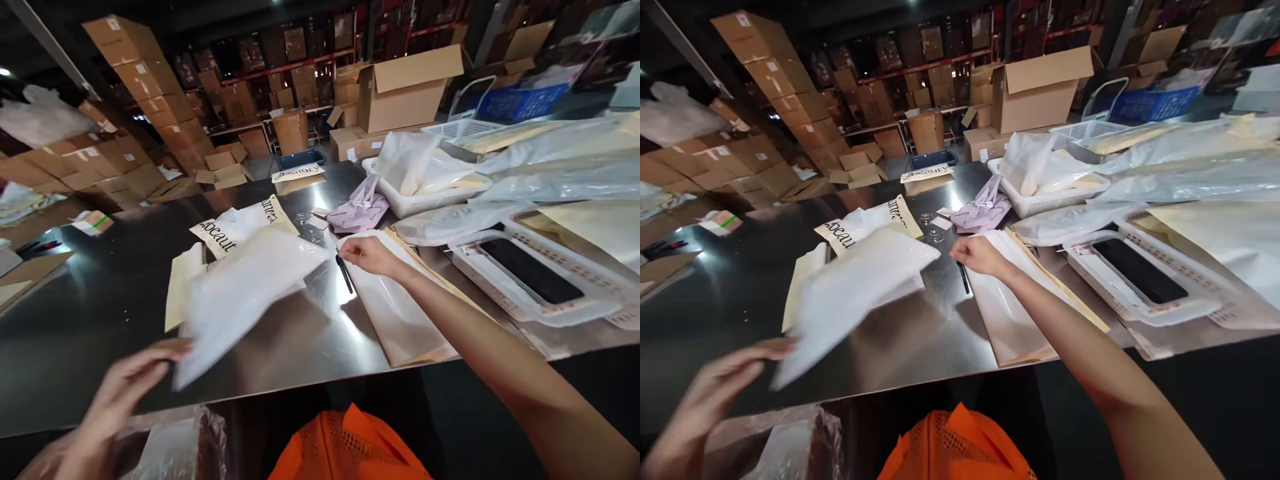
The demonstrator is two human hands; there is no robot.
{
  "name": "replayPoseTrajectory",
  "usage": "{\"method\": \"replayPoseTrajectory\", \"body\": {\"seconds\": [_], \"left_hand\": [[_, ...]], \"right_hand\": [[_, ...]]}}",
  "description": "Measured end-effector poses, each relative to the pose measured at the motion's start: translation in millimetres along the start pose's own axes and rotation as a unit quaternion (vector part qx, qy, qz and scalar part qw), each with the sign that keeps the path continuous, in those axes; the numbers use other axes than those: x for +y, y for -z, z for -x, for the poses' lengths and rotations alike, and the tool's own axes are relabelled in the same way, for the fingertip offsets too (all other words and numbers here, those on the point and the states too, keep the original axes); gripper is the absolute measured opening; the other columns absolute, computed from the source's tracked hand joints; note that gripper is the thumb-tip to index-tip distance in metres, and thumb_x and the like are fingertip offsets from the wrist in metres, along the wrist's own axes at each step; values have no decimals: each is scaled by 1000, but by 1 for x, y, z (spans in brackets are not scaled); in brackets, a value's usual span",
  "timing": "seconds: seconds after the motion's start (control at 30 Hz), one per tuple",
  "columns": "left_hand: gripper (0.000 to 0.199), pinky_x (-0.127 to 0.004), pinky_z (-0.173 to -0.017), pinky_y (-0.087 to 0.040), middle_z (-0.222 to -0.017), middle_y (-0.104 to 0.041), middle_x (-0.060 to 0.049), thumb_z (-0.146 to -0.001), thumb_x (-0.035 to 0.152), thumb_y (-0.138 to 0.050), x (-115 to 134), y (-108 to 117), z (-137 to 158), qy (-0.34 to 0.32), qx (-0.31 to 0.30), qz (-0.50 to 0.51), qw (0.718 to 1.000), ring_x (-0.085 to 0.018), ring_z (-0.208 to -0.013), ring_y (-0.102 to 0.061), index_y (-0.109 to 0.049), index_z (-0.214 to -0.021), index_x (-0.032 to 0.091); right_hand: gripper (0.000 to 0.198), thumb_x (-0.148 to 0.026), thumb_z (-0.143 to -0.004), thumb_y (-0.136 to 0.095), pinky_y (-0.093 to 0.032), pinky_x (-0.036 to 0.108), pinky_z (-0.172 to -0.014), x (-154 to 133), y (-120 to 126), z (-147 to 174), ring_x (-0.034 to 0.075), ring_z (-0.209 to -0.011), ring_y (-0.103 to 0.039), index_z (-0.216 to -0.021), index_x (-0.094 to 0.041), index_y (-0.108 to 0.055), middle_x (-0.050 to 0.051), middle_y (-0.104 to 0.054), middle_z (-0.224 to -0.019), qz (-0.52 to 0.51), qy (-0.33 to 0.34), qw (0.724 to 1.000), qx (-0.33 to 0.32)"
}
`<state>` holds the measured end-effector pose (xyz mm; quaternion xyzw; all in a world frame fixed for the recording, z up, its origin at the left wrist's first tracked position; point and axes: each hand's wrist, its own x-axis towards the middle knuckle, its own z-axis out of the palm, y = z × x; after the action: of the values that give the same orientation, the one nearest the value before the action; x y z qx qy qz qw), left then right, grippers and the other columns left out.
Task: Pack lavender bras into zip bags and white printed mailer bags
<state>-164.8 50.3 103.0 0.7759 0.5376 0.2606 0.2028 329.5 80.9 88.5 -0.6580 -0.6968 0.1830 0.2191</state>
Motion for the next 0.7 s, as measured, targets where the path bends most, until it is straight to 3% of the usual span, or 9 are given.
{"method": "replayPoseTrajectory", "body": {"seconds": [0.1, 0.17, 0.27, 0.33, 0.47, 0.57, 0.63, 0.67, 0.7], "left_hand": [[39, -46, -95, -53, -100, -77, -4, -88, 55, -54, -2, -50, 5, -44, 12, -112, 993, -26, -100, -70, -75, -89, 22], [34, -51, -108, -43, -116, -72, -9, -95, 35, -46, 10, -74, -15, -137, -15, -238, 961, -29, -120, -61, -73, -101, 16], [38, -57, -114, -31, -150, -48, -7, -91, 27, -54, 25, -92, -44, -161, -78, -288, 941, -34, -143, -34, -63, -127, 21], [52, -59, -105, -40, -158, -34, -10, -89, 29, -59, 33, -102, -48, -135, -123, -322, 929, -42, -142, -32, -51, -140, 24], [59, -43, -75, -57, -146, -47, -23, -94, 43, -52, 59, -125, -17, -69, -129, -359, 922, -38, -105, -67, -44, -147, 19], [59, -38, -56, -55, -109, -69, -22, -97, 49, -41, 86, -131, 9, -61, -142, -329, 931, -29, -67, -70, -50, -143, 13], [53, -44, -70, -57, -100, -72, -17, -94, 45, -47, 92, -128, 21, -115, -177, -280, 937, -32, -78, -70, -56, -138, 17], [51, -50, -84, -55, -106, -72, -16, -90, 43, -52, 88, -128, 26, -146, -189, -258, 936, -35, -94, -68, -58, -136, 21], [49, -58, -103, -44, -128, -66, -12, -86, 43, -58, 79, -130, 29, -181, -196, -239, 934, -38, -118, -59, -61, -133, 30]], "right_hand": [[25, -32, -95, -56, -46, 29, -80, 10, -44, -9, 23, -97, -66, -98, -13, -71, 14, -70, -100, 118, -107, 985, -64], [23, -25, -91, -60, -48, 34, -80, 4, -68, -21, 31, -102, -66, -98, -7, -72, 22, -69, -105, 159, -141, 973, -89], [23, -15, -85, -62, -50, 34, -79, -7, -85, -33, 33, -103, -67, -104, -5, -71, 25, -68, -109, 207, -173, 956, -118], [27, -13, -86, -58, -51, 34, -79, -9, -85, -33, 33, -105, -67, -109, -6, -70, 24, -67, -111, 229, -182, 949, -116], [29, -12, -91, -52, -51, 36, -83, -5, -84, -28, 32, -108, -66, -115, -4, -66, 25, -66, -112, 251, -188, 945, -96], [21, -14, -92, -57, -52, 38, -87, -10, -89, -29, 29, -108, -65, -108, -5, -68, 21, -67, -111, 239, -205, 944, -101], [24, -23, -93, -61, -53, 41, -90, -21, -88, -26, 25, -107, -64, -110, -7, -65, 16, -66, -113, 224, -225, 945, -83], [28, -29, -94, -62, -53, 42, -91, -27, -85, -23, 23, -105, -64, -113, -8, -63, 14, -65, -114, 214, -233, 946, -66], [32, -33, -94, -62, -54, 41, -91, -34, -82, -19, 22, -103, -64, -115, -9, -62, 12, -64, -114, 202, -241, 948, -45]]}}
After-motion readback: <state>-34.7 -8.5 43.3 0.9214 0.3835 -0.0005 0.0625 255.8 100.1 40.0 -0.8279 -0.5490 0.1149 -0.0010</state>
